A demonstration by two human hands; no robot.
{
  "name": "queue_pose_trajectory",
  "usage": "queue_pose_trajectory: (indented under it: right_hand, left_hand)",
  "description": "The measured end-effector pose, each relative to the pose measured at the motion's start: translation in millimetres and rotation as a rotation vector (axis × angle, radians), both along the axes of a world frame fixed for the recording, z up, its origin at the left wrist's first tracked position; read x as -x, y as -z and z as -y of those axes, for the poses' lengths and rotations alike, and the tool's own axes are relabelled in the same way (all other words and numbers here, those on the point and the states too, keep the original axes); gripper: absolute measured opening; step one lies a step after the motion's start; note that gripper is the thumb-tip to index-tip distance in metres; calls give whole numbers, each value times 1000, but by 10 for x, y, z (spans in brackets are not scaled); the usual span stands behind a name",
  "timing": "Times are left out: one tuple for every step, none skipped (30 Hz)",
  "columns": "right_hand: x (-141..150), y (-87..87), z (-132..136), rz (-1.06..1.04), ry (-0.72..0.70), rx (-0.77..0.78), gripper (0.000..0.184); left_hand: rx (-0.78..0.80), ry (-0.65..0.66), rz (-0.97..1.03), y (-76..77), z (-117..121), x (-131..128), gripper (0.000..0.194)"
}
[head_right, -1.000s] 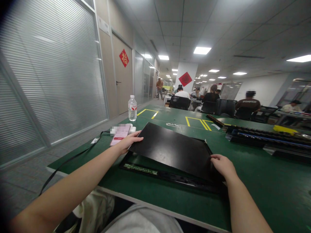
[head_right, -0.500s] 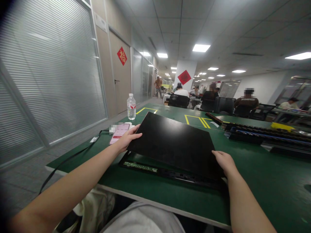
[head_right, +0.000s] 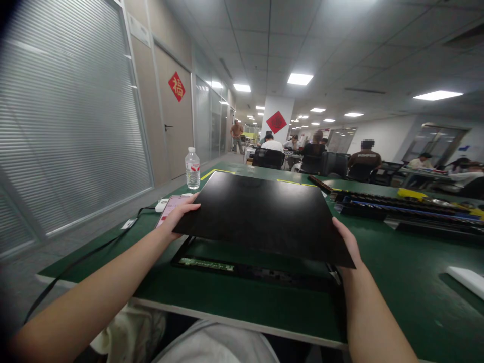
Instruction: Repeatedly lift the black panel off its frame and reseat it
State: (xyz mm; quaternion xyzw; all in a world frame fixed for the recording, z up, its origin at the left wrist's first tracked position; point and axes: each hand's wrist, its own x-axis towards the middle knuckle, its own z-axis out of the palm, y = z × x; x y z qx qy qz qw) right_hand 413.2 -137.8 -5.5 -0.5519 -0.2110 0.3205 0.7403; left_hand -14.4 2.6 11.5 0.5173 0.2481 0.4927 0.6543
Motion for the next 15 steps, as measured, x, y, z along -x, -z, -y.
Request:
queue_pose_trajectory:
  right_hand:
    - [-15, 8, 13, -45, -12, -17, 20]
    - [-34, 18, 21, -82, -21, -35, 21]
    - [-56, 28, 23, -111, -27, -52, 21]
    - [-79, 35, 19, -131, -19, -70, 21]
    - [-101, 38, 11, -147, 6, -83, 20]
    - [-119, 37, 1, -161, 45, -91, 19]
    - [-131, 31, -8, -175, 88, -92, 18]
    - [-135, 22, -15, -190, 132, -90, 17]
    - [-127, 10, -15, -199, 172, -92, 16]
    - [-108, -3, -9, -206, 198, -90, 16]
    - [-77, -17, 4, -196, 234, -89, 16]
    - [-38, -32, 23, -174, 286, -94, 16]
    - [7, -47, 44, -132, 317, -114, 18]
    - [51, -63, 64, -89, 325, -121, 20]
    - [91, -78, 80, -55, 340, -120, 20]
  left_hand:
    - [16, 0, -11, 0, 3, -2, 75]
    - [34, -3, -26, 6, 0, -5, 72]
    - [55, -8, -47, 18, -9, -9, 69]
    - [73, -19, -74, 38, -25, -15, 65]
    - [82, -29, -106, 67, -48, -24, 61]
    - [87, -55, -149, 104, -78, -34, 57]
    - [70, -95, -193, 146, -111, -45, 54]
    - [35, -140, -238, 191, -144, -55, 52]
    - [-7, -179, -286, 234, -175, -65, 51]
    - [-55, -207, -331, 272, -200, -71, 51]
    - [-107, -215, -370, 302, -216, -75, 50]
    - [-158, -243, -396, 324, -222, -75, 49]
    - [-202, -246, -433, 338, -218, -72, 48]
    - [-250, -256, -482, 344, -207, -67, 48]
    - [-303, -267, -543, 346, -191, -60, 48]
